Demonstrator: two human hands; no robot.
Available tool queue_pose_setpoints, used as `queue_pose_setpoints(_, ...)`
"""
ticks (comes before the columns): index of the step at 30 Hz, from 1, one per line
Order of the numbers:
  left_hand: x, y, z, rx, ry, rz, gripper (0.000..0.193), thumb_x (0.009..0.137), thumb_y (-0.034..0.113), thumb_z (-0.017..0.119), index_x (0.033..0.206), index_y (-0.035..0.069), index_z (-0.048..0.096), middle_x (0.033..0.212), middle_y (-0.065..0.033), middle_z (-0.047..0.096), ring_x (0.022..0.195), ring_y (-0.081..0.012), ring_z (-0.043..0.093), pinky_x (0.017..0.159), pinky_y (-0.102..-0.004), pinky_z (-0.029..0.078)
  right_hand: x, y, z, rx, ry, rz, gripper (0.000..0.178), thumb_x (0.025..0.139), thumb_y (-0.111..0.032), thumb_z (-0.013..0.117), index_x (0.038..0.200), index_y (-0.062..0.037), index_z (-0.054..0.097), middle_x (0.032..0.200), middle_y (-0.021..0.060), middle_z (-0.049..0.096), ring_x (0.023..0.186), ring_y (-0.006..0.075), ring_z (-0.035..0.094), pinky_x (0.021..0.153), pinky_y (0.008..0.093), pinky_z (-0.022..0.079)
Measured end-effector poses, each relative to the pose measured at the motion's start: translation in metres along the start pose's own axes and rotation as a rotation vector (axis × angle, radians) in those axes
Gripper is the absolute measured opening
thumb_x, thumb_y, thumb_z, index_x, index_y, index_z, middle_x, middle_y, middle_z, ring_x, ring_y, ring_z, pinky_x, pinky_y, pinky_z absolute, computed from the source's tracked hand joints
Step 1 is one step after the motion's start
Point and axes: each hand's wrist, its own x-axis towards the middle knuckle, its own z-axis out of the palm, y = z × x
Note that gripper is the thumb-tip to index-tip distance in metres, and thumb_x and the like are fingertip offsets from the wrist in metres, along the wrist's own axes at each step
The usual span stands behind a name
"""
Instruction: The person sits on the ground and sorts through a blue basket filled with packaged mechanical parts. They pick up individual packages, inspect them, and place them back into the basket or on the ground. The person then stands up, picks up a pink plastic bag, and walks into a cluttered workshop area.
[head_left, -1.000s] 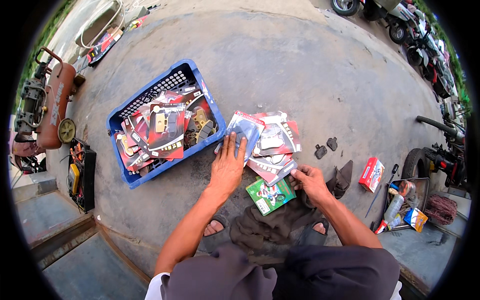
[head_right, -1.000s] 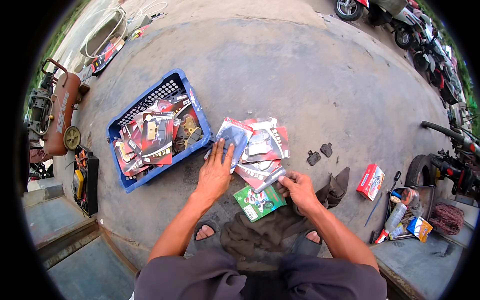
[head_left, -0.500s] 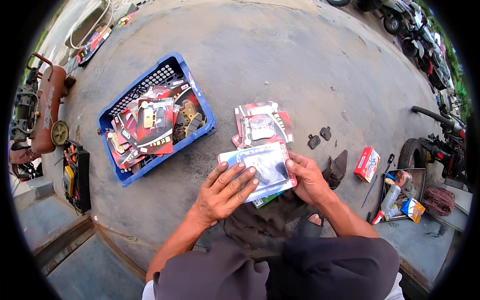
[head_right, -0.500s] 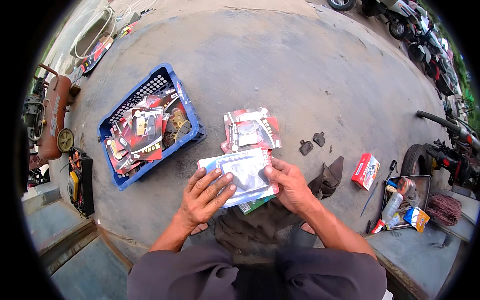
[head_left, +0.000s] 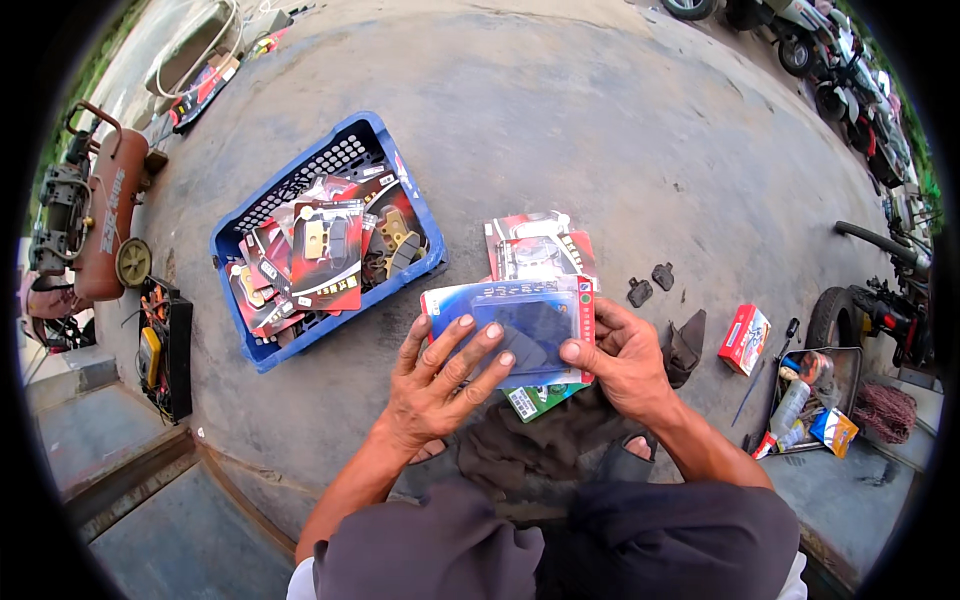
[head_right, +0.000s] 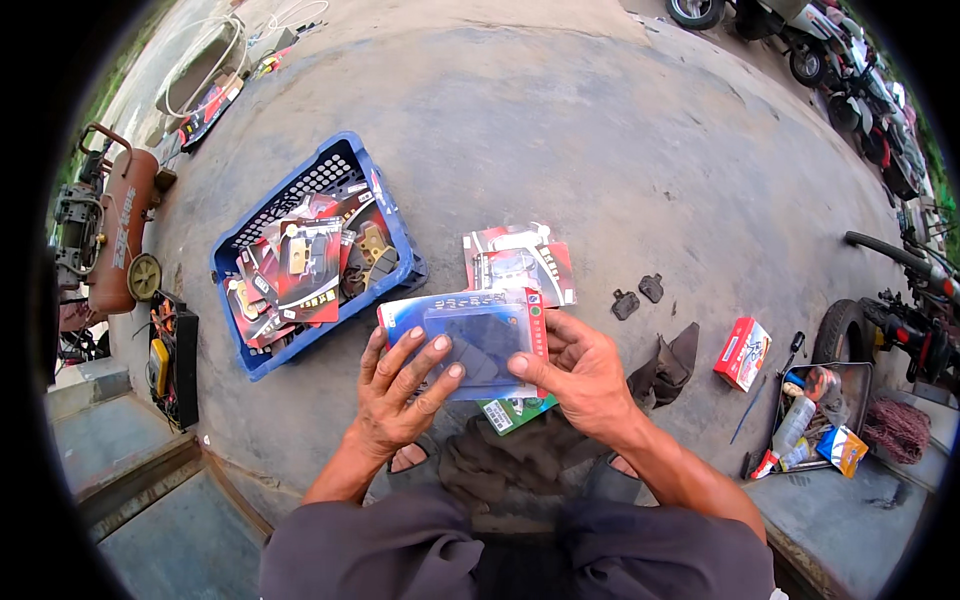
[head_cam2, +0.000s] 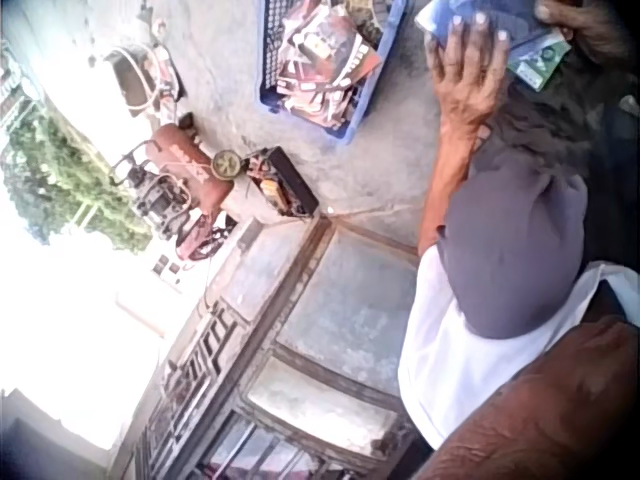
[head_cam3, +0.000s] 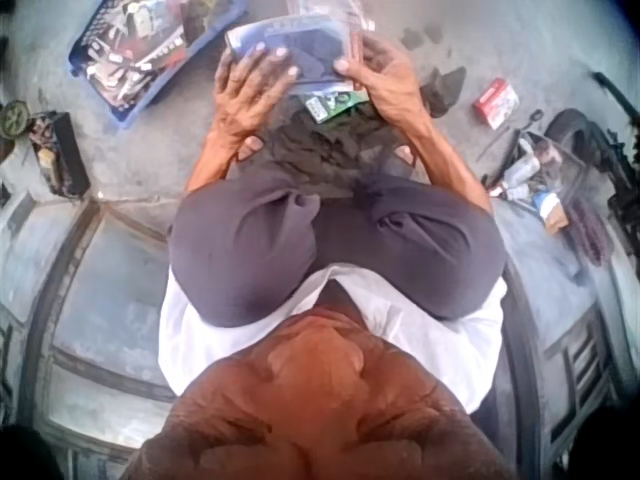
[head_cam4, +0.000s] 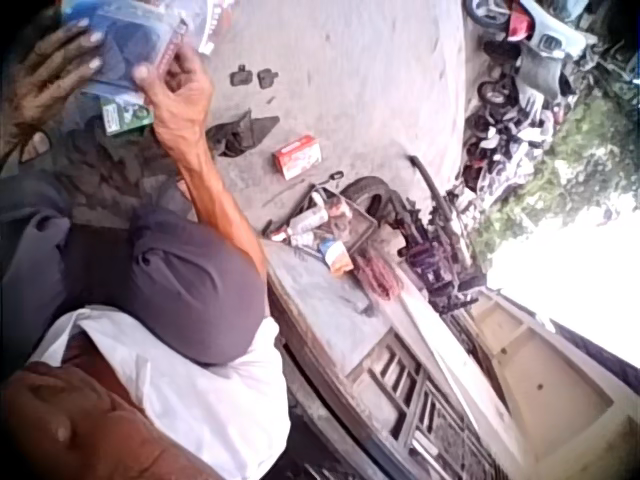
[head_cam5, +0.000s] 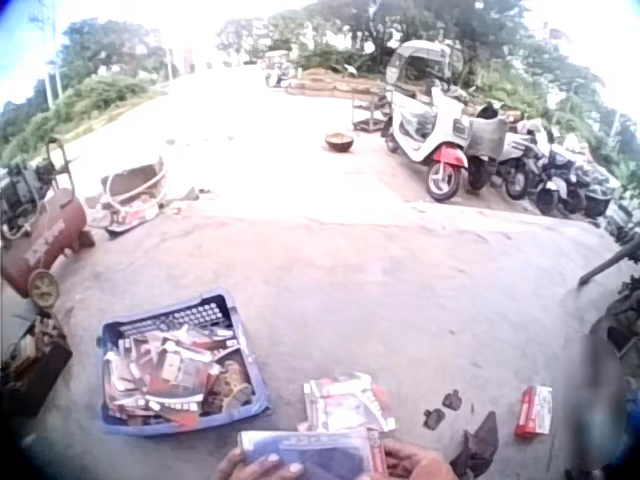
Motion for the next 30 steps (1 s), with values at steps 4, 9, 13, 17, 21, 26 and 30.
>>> queue_pose_setpoints(4, 0.006, -0.008, -0.01, 0.064, 0.056, 0.038, 0.032, 0.09, 0.021, 0.068, 0.121, 0.026, 0.072, 0.138, -0.0007, 0.066, 0.137, -0.0243, 0.053, 0.124, -0.0487, 0.029, 0.004, 0.001, 0.004, 0.09, -0.044, -0.01, 0.055, 0.094, -0.007, 0.073, 0.142, 0.0059, 0.049, 0.128, 0.0146, 0.066, 0.111, 0.0174, 0.066, 0.097, 0.0324, 0.055)
queue_pose_setpoints(9, 0.013, -0.029, -0.035, 0.079, 0.148, -0.053, 0.026, 0.09, 0.017, 0.072, 0.116, 0.021, 0.073, 0.124, -0.0025, 0.073, 0.12, -0.0265, 0.066, 0.114, -0.0464, 0.043, 0.006, -0.007, -0.004, -0.032, -0.137, -0.001, 0.05, 0.098, -0.016, 0.07, 0.139, 0.0059, 0.052, 0.128, 0.017, 0.066, 0.109, 0.0185, 0.067, 0.089, 0.0312, 0.056)
queue_pose_setpoints(13, -0.009, -0.075, -0.049, 0.192, 0.328, -0.294, 0.04, 0.09, -0.005, 0.063, 0.128, 0.005, 0.067, 0.131, -0.0118, 0.07, 0.127, -0.0352, 0.062, 0.11, -0.0493, 0.044, 0.03, 0.003, -0.041, -0.366, 0.15, -0.052, 0.055, 0.097, -0.022, 0.071, 0.14, 0.0072, 0.051, 0.131, 0.0183, 0.065, 0.105, 0.0206, 0.067, 0.085, 0.0342, 0.056)
queue_pose_setpoints(17, -0.022, -0.081, -0.052, 0.448, -0.004, -0.444, 0.055, 0.088, 0.0, 0.067, 0.141, 0.008, 0.058, 0.155, -0.0185, 0.048, 0.143, -0.0382, 0.044, 0.118, -0.0525, 0.033, 0.049, 0.033, -0.083, -0.95, 0.454, -0.147, 0.066, 0.094, -0.028, 0.075, 0.143, 0.0075, 0.048, 0.129, 0.0217, 0.064, 0.105, 0.0235, 0.066, 0.087, 0.0366, 0.055)
queue_pose_setpoints(21, -0.024, -0.048, -0.02, 0.012, -0.07, -0.311, 0.058, 0.084, 0.009, 0.074, 0.139, 0.005, 0.056, 0.153, -0.021, 0.046, 0.145, -0.0397, 0.04, 0.118, -0.0537, 0.033, 0.07, 0.053, -0.098, -0.572, 0.395, 0.085, 0.063, 0.094, -0.023, 0.074, 0.142, 0.0083, 0.048, 0.115, 0.0169, 0.069, 0.095, 0.0176, 0.065, 0.084, 0.0321, 0.052)
queue_pose_setpoints(26, 0.016, -0.015, 0.04, -0.373, -0.157, -0.463, 0.066, 0.084, 0.01, 0.077, 0.143, 0.003, 0.049, 0.156, -0.0223, 0.04, 0.146, -0.0404, 0.038, 0.118, -0.0491, 0.035, 0.078, 0.057, -0.096, -0.421, 0.338, 0.057, 0.043, 0.095, -0.015, 0.071, 0.13, 0.0082, 0.061, 0.107, 0.011, 0.072, 0.092, 0.0142, 0.064, 0.08, 0.0286, 0.052)
queue_pose_setpoints(30, 0.028, -0.011, 0.08, -0.714, -0.208, -0.772, 0.079, 0.083, 0.015, 0.081, 0.148, 0.0, 0.039, 0.158, -0.0243, 0.035, 0.147, -0.0419, 0.035, 0.12, -0.0461, 0.034, 0.058, 0.049, -0.086, -0.339, 0.41, 0.005, 0.032, 0.096, -0.012, 0.07, 0.121, 0.0067, 0.066, 0.104, 0.0094, 0.072, 0.089, 0.0137, 0.065, 0.076, 0.0297, 0.053)
